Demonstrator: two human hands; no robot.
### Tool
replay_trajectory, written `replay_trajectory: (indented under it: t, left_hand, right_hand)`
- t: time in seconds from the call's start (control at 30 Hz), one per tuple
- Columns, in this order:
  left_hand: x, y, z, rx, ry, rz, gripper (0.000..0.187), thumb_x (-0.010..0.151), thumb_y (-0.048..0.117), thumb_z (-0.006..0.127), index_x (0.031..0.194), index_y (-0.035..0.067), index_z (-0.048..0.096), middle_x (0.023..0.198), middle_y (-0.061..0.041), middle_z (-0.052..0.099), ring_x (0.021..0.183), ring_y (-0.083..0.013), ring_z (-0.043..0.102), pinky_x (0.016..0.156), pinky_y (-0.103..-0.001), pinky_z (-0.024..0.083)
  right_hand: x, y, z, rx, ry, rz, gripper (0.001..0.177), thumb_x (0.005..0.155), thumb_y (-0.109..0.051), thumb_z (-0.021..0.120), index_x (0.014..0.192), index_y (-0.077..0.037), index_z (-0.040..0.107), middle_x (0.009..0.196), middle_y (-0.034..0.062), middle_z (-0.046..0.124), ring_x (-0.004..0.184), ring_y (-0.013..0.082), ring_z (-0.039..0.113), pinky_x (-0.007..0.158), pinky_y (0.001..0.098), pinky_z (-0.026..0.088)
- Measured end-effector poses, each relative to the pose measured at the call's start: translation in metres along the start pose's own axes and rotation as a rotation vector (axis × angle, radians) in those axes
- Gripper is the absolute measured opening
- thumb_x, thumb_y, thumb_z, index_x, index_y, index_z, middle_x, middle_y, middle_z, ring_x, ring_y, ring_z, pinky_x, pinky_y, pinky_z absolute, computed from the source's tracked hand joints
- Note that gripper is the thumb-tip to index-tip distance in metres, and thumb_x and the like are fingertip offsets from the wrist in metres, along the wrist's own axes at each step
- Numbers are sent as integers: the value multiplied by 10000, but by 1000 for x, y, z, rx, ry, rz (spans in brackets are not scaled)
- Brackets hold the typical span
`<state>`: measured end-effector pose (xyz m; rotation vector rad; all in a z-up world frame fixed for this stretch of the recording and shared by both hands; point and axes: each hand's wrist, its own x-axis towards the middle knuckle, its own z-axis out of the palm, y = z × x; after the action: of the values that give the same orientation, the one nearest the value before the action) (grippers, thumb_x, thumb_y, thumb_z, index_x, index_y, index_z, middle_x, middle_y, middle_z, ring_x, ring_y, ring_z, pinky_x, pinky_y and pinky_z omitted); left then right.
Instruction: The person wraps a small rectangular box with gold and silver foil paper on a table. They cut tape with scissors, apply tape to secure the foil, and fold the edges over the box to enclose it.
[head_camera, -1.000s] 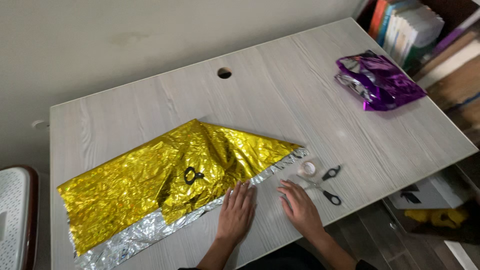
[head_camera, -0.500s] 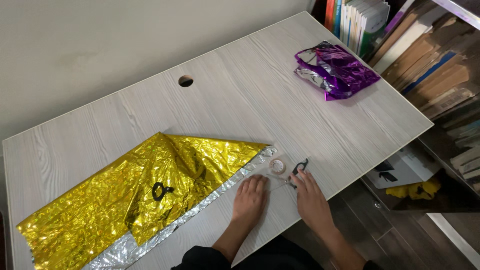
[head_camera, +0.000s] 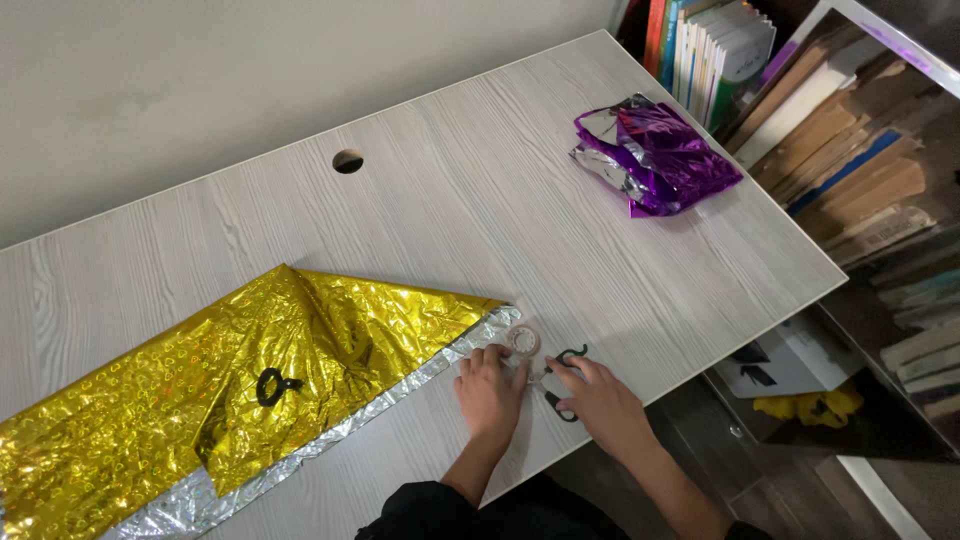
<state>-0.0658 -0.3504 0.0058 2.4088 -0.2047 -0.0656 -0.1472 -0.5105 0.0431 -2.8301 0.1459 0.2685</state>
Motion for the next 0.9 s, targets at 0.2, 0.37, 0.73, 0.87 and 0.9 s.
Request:
replay_trajectory:
  t: [0.2,0.37,0.73,0.87,0.9]
  left_hand:
    - [7,-6,2,9,73,8,141,871,273,720,941,151,730,1019,-58,675,1014,-303,610,838,-463,476]
    - [16,-13,1,-28,108,52,136,870,236,711,907,106,704,992,-87,684,972,-333,622,826,-472,499]
    - [11,-23,-15,-160,24,52,219,870,235,739,1023,82,701,1028,-113,696,977,-356,647,845,-451,524]
    - [13,-12,-17,-74,14,45,373,766,331,834,1017,86,705,1017,-99,700,972,-342,649,843,-448,523]
    - [13,-9,-16,-58,20,63,411,740,348,857,1012,81,701,1015,-101,697,968,-341,650,842,-450,521]
  right_hand:
    - [5,5,-10,-11,-83,-126,737,819,-254,772,1499,-192,495,1358,73,552,1191,271,562,956,395,506]
    - [3,10,-1,-33,-83,-228,575,852,-177,723,1405,-173,565,1140,22,610,1089,231,601,924,384,525]
    - [7,41,-12,5,40,-133,554,770,-224,777,1299,-211,610,991,43,696,923,245,693,755,399,598]
    - [4,44,-24,73,1,82,445,806,-271,775,1221,-214,624,988,2,769,860,213,738,721,369,606]
    - [4,44,-26,126,-2,148,438,811,-282,775,1221,-219,636,997,0,783,836,199,754,709,357,607]
